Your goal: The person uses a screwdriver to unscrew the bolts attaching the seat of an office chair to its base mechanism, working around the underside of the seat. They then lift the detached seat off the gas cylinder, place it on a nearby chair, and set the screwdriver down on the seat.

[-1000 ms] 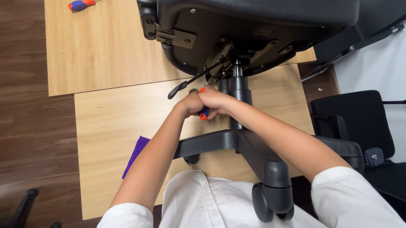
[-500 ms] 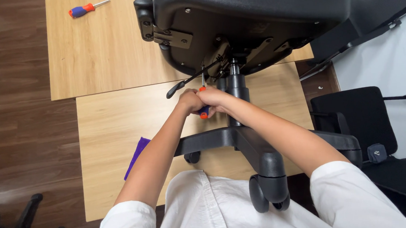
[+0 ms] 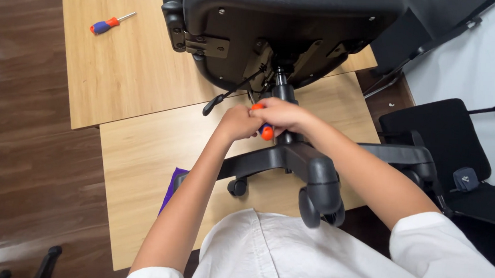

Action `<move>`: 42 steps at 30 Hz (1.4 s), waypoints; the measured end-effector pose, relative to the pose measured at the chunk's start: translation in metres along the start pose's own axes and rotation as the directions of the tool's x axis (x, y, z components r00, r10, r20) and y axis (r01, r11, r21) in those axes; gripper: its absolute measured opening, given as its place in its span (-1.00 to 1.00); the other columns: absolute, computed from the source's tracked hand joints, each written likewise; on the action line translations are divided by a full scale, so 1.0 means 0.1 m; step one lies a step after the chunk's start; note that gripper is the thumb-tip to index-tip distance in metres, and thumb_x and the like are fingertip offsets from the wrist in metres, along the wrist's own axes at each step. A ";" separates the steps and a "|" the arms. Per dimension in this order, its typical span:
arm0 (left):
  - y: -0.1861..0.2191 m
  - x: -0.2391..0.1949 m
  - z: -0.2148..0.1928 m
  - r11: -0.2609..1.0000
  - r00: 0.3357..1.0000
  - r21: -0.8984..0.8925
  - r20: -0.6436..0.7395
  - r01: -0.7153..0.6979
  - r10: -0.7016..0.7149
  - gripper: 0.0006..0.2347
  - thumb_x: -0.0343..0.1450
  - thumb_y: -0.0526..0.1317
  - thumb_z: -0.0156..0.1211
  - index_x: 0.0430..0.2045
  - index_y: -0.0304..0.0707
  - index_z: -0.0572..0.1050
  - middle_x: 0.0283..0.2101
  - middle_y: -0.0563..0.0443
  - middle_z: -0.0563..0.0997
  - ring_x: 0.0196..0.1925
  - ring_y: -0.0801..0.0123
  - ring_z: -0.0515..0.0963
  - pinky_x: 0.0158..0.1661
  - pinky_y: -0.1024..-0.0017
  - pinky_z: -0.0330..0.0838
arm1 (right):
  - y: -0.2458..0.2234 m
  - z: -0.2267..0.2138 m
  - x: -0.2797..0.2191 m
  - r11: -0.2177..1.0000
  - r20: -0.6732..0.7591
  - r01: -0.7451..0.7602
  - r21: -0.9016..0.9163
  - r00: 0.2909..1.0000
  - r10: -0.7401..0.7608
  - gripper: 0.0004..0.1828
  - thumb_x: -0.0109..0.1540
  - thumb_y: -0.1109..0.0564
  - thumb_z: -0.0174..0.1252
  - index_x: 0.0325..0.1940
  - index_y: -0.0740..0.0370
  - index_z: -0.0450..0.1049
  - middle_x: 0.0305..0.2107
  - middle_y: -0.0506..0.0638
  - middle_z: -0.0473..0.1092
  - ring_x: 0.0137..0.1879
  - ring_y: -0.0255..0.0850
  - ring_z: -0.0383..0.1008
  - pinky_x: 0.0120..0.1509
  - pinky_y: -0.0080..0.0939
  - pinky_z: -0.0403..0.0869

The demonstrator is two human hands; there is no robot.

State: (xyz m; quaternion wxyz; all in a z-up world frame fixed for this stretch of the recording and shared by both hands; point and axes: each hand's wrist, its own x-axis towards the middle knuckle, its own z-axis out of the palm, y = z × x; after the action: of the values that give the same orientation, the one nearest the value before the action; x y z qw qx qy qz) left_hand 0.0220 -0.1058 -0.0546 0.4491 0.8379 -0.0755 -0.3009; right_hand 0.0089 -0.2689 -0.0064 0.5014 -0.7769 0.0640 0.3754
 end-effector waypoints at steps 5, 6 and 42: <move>0.64 -0.36 -0.03 0.981 0.988 0.112 0.019 -0.157 0.156 -0.56 0.28 0.13 0.17 -0.45 -0.35 0.68 -0.50 -0.13 0.72 -0.41 0.32 0.75 -0.24 0.38 0.61 | 0.08 -0.30 -0.32 0.995 -0.129 0.055 0.084 0.991 -0.043 -0.62 0.27 -0.08 0.08 0.06 0.17 0.49 -0.37 -0.11 0.51 -0.46 -0.42 0.39 -0.53 -0.37 0.30; 0.75 -0.41 -0.01 0.967 0.977 0.144 0.026 -0.212 0.210 -0.50 0.27 0.20 0.19 -0.42 -0.37 0.68 -0.47 -0.14 0.72 -0.37 0.32 0.74 -0.20 0.37 0.61 | 0.09 -0.37 -0.43 0.995 -0.205 0.048 0.083 0.978 -0.030 -0.61 0.26 -0.07 0.10 0.10 0.12 0.46 -0.36 -0.12 0.50 -0.45 -0.42 0.38 -0.53 -0.38 0.27; 0.52 0.58 0.44 0.991 0.893 -0.089 -0.448 -0.099 0.049 -0.51 0.09 0.09 0.55 -0.72 -0.14 0.25 -0.66 0.10 0.44 -0.63 0.48 0.41 -0.54 0.49 0.37 | 1.11 -0.97 0.89 0.917 -0.311 -0.312 -0.250 0.923 0.229 -0.48 0.26 0.15 0.22 0.22 0.39 0.24 -0.13 0.29 0.47 -0.18 0.16 0.63 -0.33 0.07 0.65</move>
State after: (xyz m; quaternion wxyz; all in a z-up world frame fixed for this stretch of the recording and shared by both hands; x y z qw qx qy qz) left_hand 0.0514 -0.1900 -0.0567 0.5106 0.8552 0.0139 -0.0881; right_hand 0.0699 -0.3792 -0.1244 0.3089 -0.8708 0.1841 0.3353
